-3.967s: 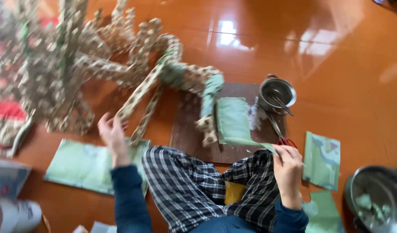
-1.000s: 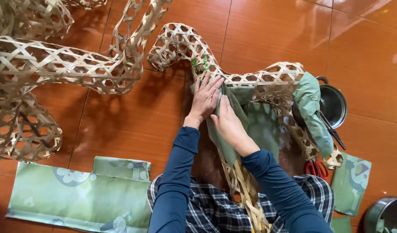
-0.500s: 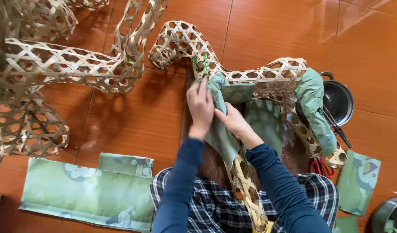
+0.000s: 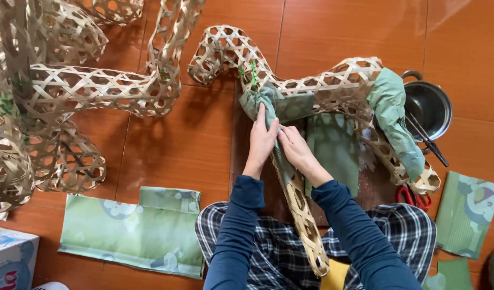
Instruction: Decorating a large woven animal sculpture by applying paper patches with adhesive and trimming them with scissors.
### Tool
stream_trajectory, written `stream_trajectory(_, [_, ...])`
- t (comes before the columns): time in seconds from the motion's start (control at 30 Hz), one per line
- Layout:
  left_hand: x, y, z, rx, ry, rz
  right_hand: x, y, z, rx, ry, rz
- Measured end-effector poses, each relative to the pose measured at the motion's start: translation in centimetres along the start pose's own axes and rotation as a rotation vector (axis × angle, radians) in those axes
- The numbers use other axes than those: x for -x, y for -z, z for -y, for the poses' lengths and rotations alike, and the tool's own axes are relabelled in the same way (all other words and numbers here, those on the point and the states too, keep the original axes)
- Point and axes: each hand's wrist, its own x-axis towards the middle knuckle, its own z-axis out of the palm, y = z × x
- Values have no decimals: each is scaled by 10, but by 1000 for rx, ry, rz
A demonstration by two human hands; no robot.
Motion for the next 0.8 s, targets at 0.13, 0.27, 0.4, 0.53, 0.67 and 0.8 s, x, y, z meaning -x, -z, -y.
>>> stream_trajectory(0.13, [9, 19, -33, 269, 68, -10, 35, 23, 8, -58, -10, -110])
stream_trajectory(0.27, [-1, 3, -11, 589, 73, -68, 60, 40, -79, -309, -294, -259])
stream_trajectory(0.4, [0, 1, -9, 651, 107, -79, 81, 9, -41, -817, -669, 130])
stream_trajectory(0.53, [-3, -2, -2, 688, 123, -88, 50, -7, -9, -1464, -443, 41])
stream_trajectory(0.67, [-4, -7, -1, 668, 133, -116, 4, -7, -35, -1476, -477, -175])
stream_trajectory(0.8, [-5, -29, 25, 579, 190, -231, 36, 3, 53, -392, -462, -75])
